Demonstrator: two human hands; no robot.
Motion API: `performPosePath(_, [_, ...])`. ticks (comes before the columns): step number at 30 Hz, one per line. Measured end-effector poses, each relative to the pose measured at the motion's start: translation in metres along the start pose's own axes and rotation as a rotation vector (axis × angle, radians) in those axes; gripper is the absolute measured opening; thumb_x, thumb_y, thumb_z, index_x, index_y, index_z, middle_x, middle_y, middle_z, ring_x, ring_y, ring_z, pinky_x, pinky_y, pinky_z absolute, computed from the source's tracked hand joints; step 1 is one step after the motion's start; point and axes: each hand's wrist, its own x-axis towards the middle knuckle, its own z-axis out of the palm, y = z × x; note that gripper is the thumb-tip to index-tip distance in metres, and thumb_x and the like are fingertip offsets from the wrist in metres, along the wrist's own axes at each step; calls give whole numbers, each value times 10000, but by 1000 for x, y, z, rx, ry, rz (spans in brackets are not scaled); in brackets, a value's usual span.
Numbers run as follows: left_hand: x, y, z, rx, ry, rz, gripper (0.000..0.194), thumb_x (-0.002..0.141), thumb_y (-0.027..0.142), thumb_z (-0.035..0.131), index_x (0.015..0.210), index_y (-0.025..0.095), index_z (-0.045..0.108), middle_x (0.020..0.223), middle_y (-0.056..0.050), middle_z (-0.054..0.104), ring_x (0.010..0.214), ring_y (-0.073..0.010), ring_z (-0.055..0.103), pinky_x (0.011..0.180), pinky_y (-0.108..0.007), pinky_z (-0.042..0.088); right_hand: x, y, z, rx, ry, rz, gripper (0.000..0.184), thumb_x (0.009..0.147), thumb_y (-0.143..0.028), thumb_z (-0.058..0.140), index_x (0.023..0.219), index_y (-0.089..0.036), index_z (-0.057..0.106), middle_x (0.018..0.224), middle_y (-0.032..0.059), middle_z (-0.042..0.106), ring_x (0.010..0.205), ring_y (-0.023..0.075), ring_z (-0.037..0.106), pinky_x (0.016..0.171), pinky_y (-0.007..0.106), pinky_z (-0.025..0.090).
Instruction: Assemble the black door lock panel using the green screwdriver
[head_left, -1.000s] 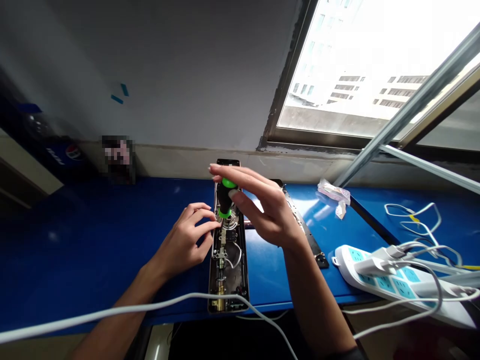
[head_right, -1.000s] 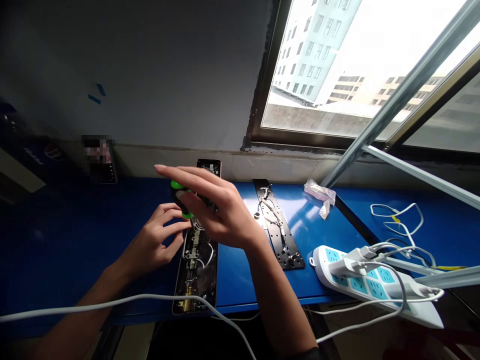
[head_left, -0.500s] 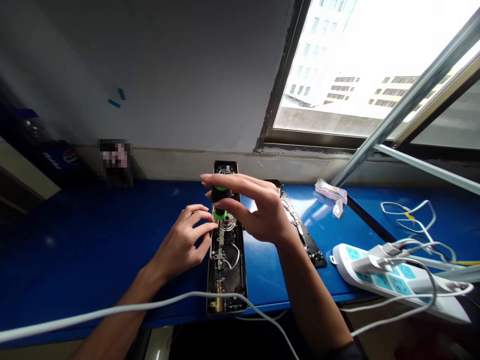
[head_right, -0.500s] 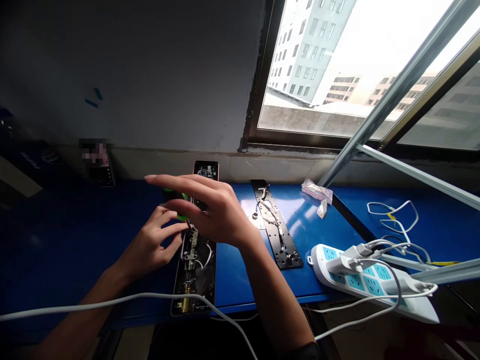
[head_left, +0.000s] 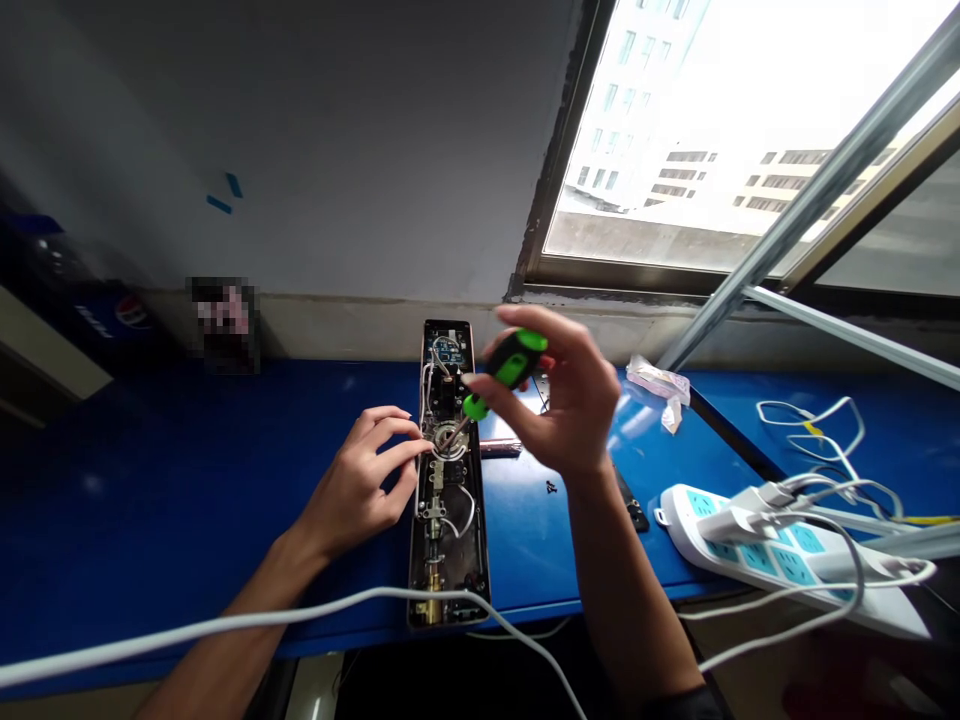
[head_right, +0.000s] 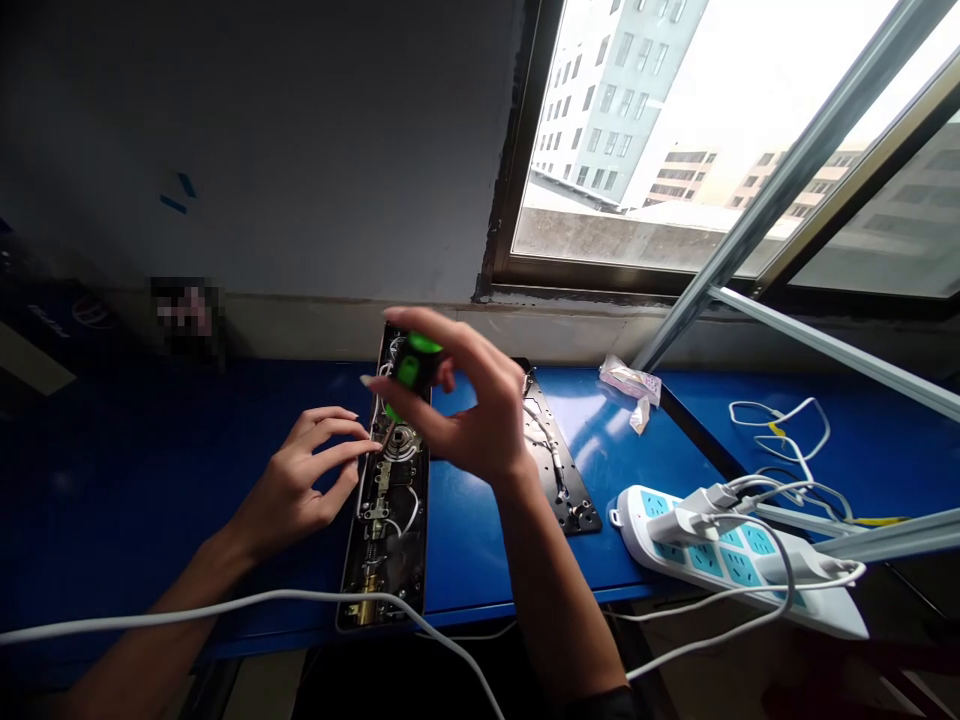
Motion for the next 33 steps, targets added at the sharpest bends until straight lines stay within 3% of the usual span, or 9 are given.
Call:
performPosePath(2, [2, 1, 0, -6, 15, 1, 279, 932, 63, 572, 1121, 193, 731, 1104, -94, 686, 1204, -287, 546, 1006, -495, 541, 0, 5, -14, -90, 73, 38, 453, 887, -306, 783, 1303, -281, 605, 1133, 63, 710, 786, 162, 667, 624, 333, 597])
performPosePath(4, [5, 3, 1, -11, 21, 7, 285, 932, 63, 572, 1126, 199, 731, 1104, -93, 686, 1197, -284, 553, 1006, -492, 543, -1, 11, -28, -198, -11, 138, 368, 897, -307, 768, 1240, -274, 638, 1037, 40, 712, 729, 151, 639, 617, 341, 587])
performPosePath(7, [13, 5, 4, -18, -7, 42, 299, 926, 68, 580, 1143, 205, 732, 1113, -93, 693, 1197, -286, 558, 1006, -488, 545, -6, 24, -42, -270, -147, 165, 221, 900, -310, 739, 1094, -240, 660, 972, 7, 704, 687, 123, 603, 607, 305, 560])
performPosePath(14, [42, 12, 13, 22, -136, 163, 274, 927, 95, 590, 1149, 162, 737, 1154, -130, 698, 1225, -318, 546, 1011, -523, 539, -26, 41, -43, -570, -623, 496, 86, 884, -247, 646, 899, -215, 568, 782, -6, 650, 665, 126, 530, 606, 273, 377])
performPosePath(18, [59, 15, 22, 41, -148, 204, 246, 941, 105, 583, 1118, 147, 747, 1139, -129, 699, 1222, -316, 546, 1025, -518, 531, -31, 44, -40, -725, -937, 670, 74, 885, -284, 564, 866, -217, 590, 768, 48, 671, 697, 185, 581, 580, 292, 322])
performPosePath(21, [69, 16, 30, 39, -160, 222, 225, 946, 118, 583, 1085, 150, 757, 1122, -125, 697, 1218, -314, 545, 1021, -511, 533, -36, 47, -35, -667, -1104, 722, 146, 810, -304, 632, 929, -221, 630, 840, 75, 720, 718, 213, 636, 552, 284, 327])
performPosePath(25, [78, 16, 39, 44, -196, 246, 209, 955, 144, 579, 1043, 175, 766, 1101, -116, 698, 1208, -314, 550, 1006, -510, 537, -42, 53, -24, -564, -1228, 753, 218, 760, -289, 684, 959, -203, 661, 904, 106, 758, 755, 244, 700, 539, 277, 376])
performPosePath(29, [84, 15, 43, 38, -214, 260, 214, 962, 150, 567, 1032, 165, 770, 1079, -115, 704, 1184, -312, 556, 1005, -519, 532, -45, 60, -14, -456, -1282, 795, 139, 817, -239, 657, 939, -174, 670, 832, 106, 770, 653, 220, 717, 523, 266, 440])
performPosePath(33, [86, 13, 46, 39, -248, 243, 209, 951, 160, 584, 1028, 181, 776, 1066, -112, 708, 1188, -317, 551, 1003, -527, 528, -47, 63, -12, -346, -1292, 847, 187, 884, -237, 636, 1058, -169, 644, 828, 81, 784, 520, 169, 692, 503, 244, 481])
